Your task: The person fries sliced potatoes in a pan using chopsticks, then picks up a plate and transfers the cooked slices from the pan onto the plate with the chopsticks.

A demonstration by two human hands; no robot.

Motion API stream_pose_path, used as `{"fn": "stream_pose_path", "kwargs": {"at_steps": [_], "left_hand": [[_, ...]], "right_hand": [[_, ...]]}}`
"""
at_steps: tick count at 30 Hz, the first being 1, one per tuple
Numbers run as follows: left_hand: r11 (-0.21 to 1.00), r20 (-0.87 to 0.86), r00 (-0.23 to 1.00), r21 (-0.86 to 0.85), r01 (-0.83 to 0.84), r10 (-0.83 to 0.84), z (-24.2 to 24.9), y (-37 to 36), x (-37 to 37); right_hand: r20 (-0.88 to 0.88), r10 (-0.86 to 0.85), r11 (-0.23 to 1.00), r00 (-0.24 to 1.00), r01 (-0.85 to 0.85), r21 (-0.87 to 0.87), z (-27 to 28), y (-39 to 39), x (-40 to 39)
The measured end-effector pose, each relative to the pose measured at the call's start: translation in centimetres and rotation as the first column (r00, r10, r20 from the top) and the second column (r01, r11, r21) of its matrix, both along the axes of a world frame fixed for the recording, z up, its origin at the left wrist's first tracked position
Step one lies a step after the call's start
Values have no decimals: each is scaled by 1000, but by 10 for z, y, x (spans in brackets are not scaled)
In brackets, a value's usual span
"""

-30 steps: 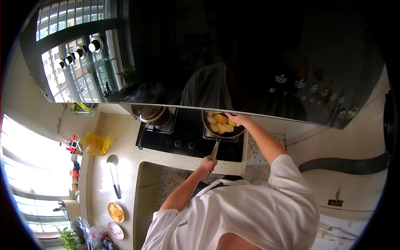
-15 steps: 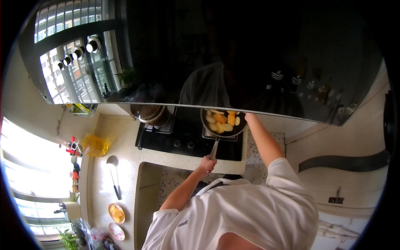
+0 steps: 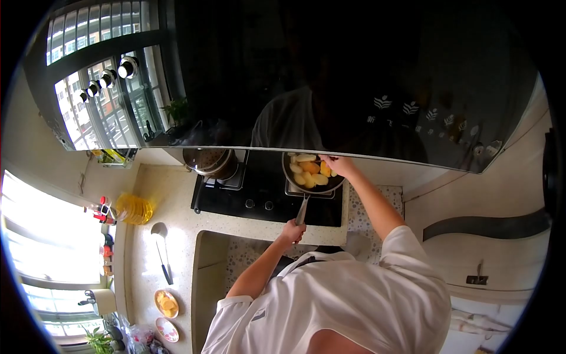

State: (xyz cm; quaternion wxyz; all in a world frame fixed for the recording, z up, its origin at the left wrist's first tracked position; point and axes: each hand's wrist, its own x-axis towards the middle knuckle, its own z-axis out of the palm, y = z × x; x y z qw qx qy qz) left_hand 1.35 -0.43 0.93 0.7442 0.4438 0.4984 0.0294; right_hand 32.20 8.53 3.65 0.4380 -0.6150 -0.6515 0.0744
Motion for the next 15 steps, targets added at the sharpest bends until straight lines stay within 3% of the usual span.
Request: {"fn": "stream_pose_path", "kwargs": {"at_steps": [1,4,7,9,10,12,14,15], "left_hand": [[1000,3,1000,0,-3,3,-1,0,0],[1000,9,1000,-1,-5,5,-2,0,0],[1000,4,1000,-1,-6,6,0,0,-1],[1000,-1,1000,-6,-19,19,2,0,0],[1000,-7,1000,1,-15,15,2,0,-1],[1000,-17,1000,12,0,0,3,0,0],[1000,-33,999,12,-2,2,4,0,1],[1000,-40,999,13,-2,2,4,0,1]], "right_hand": [[164,-11,999,986,6,31,8,-5,-2],[210,-24,997,977,39,-67,3,3,-5],[154,-159,976,975,179,-122,13,4,-3],[-69,-386,920,920,389,42,-34,18,16],[-192,-472,862,860,496,101,-62,22,30],[-601,-549,812,581,541,-218,-75,15,51],[-786,-559,783,265,480,-395,-72,6,56],[-830,-535,783,161,464,-414,-27,-11,40]]}}
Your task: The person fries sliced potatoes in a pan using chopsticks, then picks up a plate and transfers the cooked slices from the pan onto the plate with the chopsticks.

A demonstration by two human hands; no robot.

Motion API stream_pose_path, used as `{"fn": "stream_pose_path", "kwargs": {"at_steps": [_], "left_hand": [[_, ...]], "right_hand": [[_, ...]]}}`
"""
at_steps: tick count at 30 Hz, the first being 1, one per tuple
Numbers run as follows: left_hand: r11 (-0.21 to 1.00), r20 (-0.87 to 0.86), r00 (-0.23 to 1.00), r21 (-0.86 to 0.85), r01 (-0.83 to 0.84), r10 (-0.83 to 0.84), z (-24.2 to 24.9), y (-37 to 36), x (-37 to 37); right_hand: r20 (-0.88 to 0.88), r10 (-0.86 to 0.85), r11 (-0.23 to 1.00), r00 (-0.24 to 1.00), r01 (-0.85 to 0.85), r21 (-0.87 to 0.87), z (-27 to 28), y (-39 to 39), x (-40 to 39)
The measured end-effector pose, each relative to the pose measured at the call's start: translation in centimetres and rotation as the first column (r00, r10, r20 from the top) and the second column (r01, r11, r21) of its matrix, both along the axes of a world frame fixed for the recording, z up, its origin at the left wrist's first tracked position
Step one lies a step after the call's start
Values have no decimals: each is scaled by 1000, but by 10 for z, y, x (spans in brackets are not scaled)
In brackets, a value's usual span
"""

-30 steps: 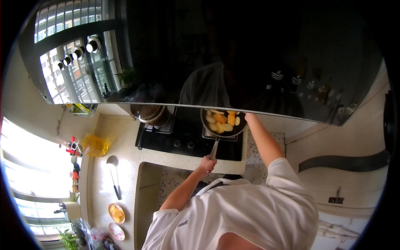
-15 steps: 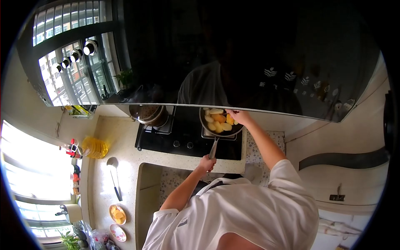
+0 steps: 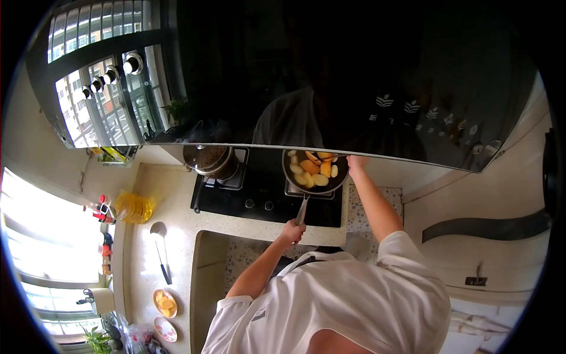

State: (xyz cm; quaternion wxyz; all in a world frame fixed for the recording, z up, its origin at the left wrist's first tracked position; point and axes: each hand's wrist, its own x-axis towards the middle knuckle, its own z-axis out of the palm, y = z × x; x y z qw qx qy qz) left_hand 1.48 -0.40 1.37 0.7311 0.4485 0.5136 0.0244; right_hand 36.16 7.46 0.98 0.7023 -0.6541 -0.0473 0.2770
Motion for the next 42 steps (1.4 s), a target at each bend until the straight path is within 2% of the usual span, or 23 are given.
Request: {"fn": "stream_pose_path", "kwargs": {"at_steps": [1,2,5,7,10,15,16,19,20,23,24,27,29,30,31,32,33,36,39,42], "left_hand": [[1000,8,1000,-3,0,0,-1,0,0],[1000,15,1000,-6,0,1,-3,0,0],[1000,21,1000,-8,4,-3,-2,0,-1],[1000,27,1000,-11,8,-8,-3,0,-1],[1000,43,999,-11,-2,2,-10,1,-1],[999,41,999,-34,-11,12,-4,-1,-2],[1000,40,999,-27,-11,12,-5,-2,-2],[1000,44,999,-10,-11,12,-7,-1,-2],[1000,48,999,-11,-11,12,-7,-1,-2],[1000,44,999,-15,-20,20,-4,-3,-1],[1000,41,999,-14,-24,24,-2,-3,-1],[1000,35,999,-6,-26,26,-2,-3,0],[1000,43,999,-19,-19,20,-2,-2,-1],[1000,46,999,-26,-16,17,-2,-2,-2],[1000,44,999,-22,-20,21,-1,-2,-2],[1000,41,999,-17,-23,23,-1,-2,-1],[1000,39,999,-11,-26,26,-1,-2,-1],[1000,22,1000,0,-21,21,-5,-2,0],[999,46,999,-28,-16,18,-6,-1,0],[999,65,997,-44,-25,28,-8,-1,0]], "right_hand": [[-106,-33,999,994,37,36,29,-12,-11],[-125,-43,998,991,47,36,24,-14,-8],[-69,-40,999,997,38,-33,27,-24,-6],[153,127,986,980,-108,-124,25,-31,-3],[393,342,935,853,-268,-232,28,-29,-8],[561,507,859,654,-432,-274,38,-24,-31],[635,506,833,584,-521,-186,63,-29,-45],[735,544,754,405,-620,-217,97,-38,-67],[830,477,766,289,-600,-231,86,-36,-65],[896,444,755,-19,-531,-385,64,-28,-56],[861,508,733,-4,-523,-434,67,-29,-58],[773,567,778,284,-492,-390,44,-20,-52],[777,405,914,481,-245,-325,-16,-1,-28],[771,304,949,559,-109,-295,-15,1,-23],[738,277,958,616,-120,-259,-14,-2,-15],[535,214,973,817,-133,-187,-14,-10,-8],[282,152,986,947,-124,-114,5,-20,-9],[-15,17,995,1000,-19,-97,19,-33,6],[-156,-70,994,985,55,-95,20,-37,11],[-163,52,996,985,-62,-58,20,-44,5]]}}
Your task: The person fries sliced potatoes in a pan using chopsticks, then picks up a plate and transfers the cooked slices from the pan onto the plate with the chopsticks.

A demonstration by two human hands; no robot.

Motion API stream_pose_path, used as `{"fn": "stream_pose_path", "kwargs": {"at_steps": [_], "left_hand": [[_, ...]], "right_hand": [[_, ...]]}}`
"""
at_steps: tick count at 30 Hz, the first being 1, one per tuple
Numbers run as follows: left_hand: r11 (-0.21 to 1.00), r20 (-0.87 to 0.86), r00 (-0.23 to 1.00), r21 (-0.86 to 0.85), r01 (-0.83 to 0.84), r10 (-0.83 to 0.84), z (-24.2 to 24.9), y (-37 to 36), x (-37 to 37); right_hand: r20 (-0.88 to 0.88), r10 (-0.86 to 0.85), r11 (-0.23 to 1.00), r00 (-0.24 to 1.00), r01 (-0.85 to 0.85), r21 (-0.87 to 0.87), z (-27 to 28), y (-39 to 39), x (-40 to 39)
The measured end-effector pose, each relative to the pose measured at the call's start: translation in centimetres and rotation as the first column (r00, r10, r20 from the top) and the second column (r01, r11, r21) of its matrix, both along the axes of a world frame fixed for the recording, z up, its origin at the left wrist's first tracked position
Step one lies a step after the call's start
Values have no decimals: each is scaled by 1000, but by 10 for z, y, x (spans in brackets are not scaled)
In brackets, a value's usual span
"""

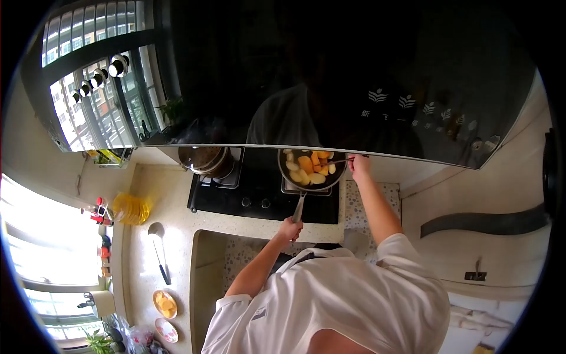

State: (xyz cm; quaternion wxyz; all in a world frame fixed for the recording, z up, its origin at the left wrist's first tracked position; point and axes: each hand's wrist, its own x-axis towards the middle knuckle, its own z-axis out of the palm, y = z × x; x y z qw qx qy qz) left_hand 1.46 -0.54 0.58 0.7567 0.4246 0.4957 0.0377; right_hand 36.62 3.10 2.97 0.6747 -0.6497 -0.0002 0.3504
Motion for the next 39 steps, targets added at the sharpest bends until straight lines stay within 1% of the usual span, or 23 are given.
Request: {"fn": "stream_pose_path", "kwargs": {"at_steps": [3,6,9,12,15,16,19,22,25,26,27,29,30,31,33,34,35,37,39], "left_hand": [[1000,-3,1000,17,16,-16,4,0,-1],[1000,-23,1000,9,1,-1,12,0,0],[999,-23,1000,34,-5,6,2,0,-1],[1000,-13,1000,17,10,-10,-5,1,-1],[1000,-15,1000,18,16,-16,-7,2,-1],[1000,-16,1000,21,19,-19,-7,2,-2],[999,-17,1000,28,26,-25,-3,1,-2],[999,-16,1000,32,24,-23,-3,2,-2],[999,-17,1000,28,21,-20,-5,1,-2],[1000,-19,1000,27,13,-12,-1,0,-1],[1000,-20,1000,28,2,-1,2,1,0],[1000,-13,1000,22,-8,8,-2,1,-1],[1000,-9,1000,17,-11,11,-2,1,-1],[1000,-11,1000,19,-6,6,0,1,-1],[1000,-16,1000,25,5,-4,3,1,-1],[1000,-10,1000,26,6,-6,0,1,-1],[1000,-3,1000,27,8,-8,-4,1,-1],[999,1,1000,30,10,-10,-5,2,-2],[999,-5,1000,36,12,-12,-5,1,-2]], "right_hand": [[167,91,996,982,-91,-8,13,-4,-10],[350,125,991,928,-133,-1,19,-10,-8],[521,208,978,828,-167,-126,25,-13,-14],[554,224,972,802,-228,-62,12,-6,-19],[665,217,960,715,-279,-14,12,-7,-27],[669,222,961,709,-275,-28,15,-7,-30],[804,258,930,536,-363,-56,18,-9,-27],[793,268,909,547,-417,-20,19,7,-20],[795,340,903,503,-412,-126,20,28,-37],[859,357,905,368,-366,-219,-4,41,-35],[871,295,931,392,-325,-169,-22,54,-41],[828,323,915,458,-373,-150,-3,54,-72],[860,301,933,411,-312,-178,-18,62,-77],[887,201,959,416,-269,-91,6,56,-100],[939,157,970,306,-227,-88,-4,61,-111],[950,146,970,277,-227,-82,-7,62,-115],[956,144,977,257,-188,-97,-10,62,-121],[979,191,971,68,-161,-178,-4,61,-129],[993,118,979,15,-167,-114,3,62,-130]]}}
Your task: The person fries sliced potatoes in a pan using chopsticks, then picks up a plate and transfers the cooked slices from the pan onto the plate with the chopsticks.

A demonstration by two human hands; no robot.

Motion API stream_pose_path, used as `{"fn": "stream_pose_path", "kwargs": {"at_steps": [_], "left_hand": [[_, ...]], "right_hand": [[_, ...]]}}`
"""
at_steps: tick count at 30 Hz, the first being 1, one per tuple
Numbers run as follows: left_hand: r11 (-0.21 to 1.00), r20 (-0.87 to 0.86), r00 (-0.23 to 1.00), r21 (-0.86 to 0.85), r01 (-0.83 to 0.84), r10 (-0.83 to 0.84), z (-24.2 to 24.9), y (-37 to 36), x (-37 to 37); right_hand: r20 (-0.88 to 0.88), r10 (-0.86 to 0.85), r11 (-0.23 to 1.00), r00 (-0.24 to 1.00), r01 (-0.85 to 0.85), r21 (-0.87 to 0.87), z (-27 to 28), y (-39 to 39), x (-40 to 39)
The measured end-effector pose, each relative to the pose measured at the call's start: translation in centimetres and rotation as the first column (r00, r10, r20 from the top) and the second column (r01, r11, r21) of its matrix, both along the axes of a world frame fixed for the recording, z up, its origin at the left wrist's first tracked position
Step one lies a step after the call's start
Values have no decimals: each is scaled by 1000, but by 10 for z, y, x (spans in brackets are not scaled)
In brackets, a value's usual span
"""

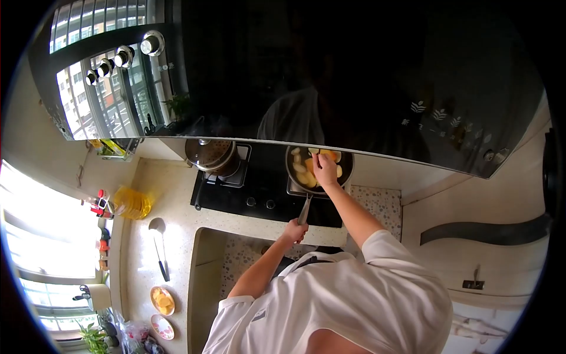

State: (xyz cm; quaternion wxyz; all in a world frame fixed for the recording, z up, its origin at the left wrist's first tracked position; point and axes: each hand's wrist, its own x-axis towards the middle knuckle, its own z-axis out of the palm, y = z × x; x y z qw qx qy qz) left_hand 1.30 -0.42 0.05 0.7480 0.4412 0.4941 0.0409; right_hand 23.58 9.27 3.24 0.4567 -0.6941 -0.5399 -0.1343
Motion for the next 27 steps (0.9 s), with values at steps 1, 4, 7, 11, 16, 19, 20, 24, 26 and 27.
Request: {"fn": "stream_pose_path", "kwargs": {"at_steps": [1,4,7,11,16,19,20,24,26,27], "left_hand": [[1000,1,1000,0,0,0,0,0,0],[1000,9,1000,-1,2,-2,-1,1,-1],[1000,16,1000,-2,9,-9,-1,2,-1],[1000,12,1000,-9,-6,6,4,1,0],[1000,33,999,-11,-16,16,5,1,1],[1000,33,999,-21,-23,24,7,0,0],[999,31,999,-22,-25,26,8,0,1],[1000,-4,1000,-17,-23,23,9,0,2],[1000,-11,1000,-18,0,0,6,2,0],[1000,-14,1000,-19,12,-12,4,3,0]], "right_hand": [[26,6,999,1000,-7,38,2,1,0],[-137,25,1000,990,-27,-7,-6,7,15],[-616,20,999,787,5,38,-2,8,22],[-990,74,978,123,183,96,14,14,41],[-970,159,926,-183,369,82,-11,17,76],[-994,88,958,-64,278,67,-8,7,76],[-998,60,971,22,231,63,-3,2,74],[-920,-81,996,385,58,-63,26,-22,60],[-892,-30,999,451,49,-9,16,-27,61],[-875,-5,999,485,44,18,13,-29,63]]}}
